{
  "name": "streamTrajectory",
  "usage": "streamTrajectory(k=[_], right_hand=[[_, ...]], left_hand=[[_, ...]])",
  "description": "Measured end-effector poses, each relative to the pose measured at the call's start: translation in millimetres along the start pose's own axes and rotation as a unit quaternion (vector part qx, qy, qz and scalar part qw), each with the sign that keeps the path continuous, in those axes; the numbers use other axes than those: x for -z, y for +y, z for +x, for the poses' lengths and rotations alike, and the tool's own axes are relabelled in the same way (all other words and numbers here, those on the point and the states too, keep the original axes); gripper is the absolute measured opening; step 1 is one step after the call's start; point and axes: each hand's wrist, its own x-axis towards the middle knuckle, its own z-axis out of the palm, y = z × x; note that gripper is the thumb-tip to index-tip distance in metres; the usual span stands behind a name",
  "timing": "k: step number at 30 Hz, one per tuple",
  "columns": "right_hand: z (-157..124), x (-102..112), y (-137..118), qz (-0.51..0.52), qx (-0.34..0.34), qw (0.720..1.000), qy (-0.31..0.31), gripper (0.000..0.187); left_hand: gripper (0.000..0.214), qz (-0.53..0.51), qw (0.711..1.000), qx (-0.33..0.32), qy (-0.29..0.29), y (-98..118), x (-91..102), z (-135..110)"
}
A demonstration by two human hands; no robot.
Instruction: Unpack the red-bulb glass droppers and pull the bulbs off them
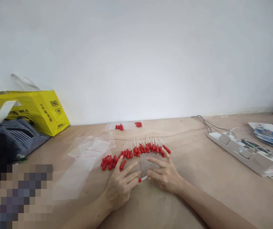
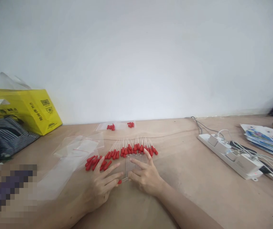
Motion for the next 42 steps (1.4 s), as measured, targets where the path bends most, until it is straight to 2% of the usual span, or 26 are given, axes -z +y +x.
streamTrajectory(k=[2,4,7,13,18,22,28,35,38,42], right_hand=[[-2.7,4.9,7.1,-0.001,-0.032,0.999,0.021,0.016],[-5.0,9.9,13.6,-0.005,-0.102,0.994,0.038,0.019],[-6.9,10.6,17.9,0.006,-0.176,0.984,0.011,0.019],[-15.0,-8.8,18.8,0.034,-0.248,0.967,-0.044,0.028],[-18.1,-19.3,16.3,0.041,-0.258,0.963,-0.062,0.034],[-14.7,-25.0,7.9,0.043,-0.258,0.964,-0.056,0.030],[-9.5,-31.2,0.3,0.044,-0.270,0.961,-0.036,0.032],[-3.0,-30.4,-9.0,0.050,-0.296,0.951,-0.073,0.017],[-1.0,-27.5,-11.5,0.047,-0.296,0.950,-0.081,0.015],[-1.0,-21.8,-8.0,0.050,-0.295,0.951,-0.071,0.018]], left_hand=[[0.023,0.006,1.000,0.016,0.003,-3.2,4.7,-1.9],[0.023,0.031,0.999,0.039,0.004,-5.6,10.5,-2.7],[0.020,0.074,0.995,0.065,-0.008,-6.9,16.4,-1.3],[0.028,0.067,0.986,0.150,-0.002,-19.8,17.9,-3.8],[0.032,0.103,0.968,0.225,0.036,-44.4,25.4,-9.6],[0.028,0.102,0.953,0.283,0.035,-56.5,30.6,-13.8],[0.024,0.104,0.901,0.421,0.035,-62.8,28.0,-21.4],[0.022,0.140,0.886,0.438,-0.054,-61.6,24.7,-17.2],[0.027,0.136,0.884,0.444,-0.055,-61.1,26.3,-15.7],[0.026,0.127,0.872,0.472,-0.026,-67.3,33.8,-15.8]])
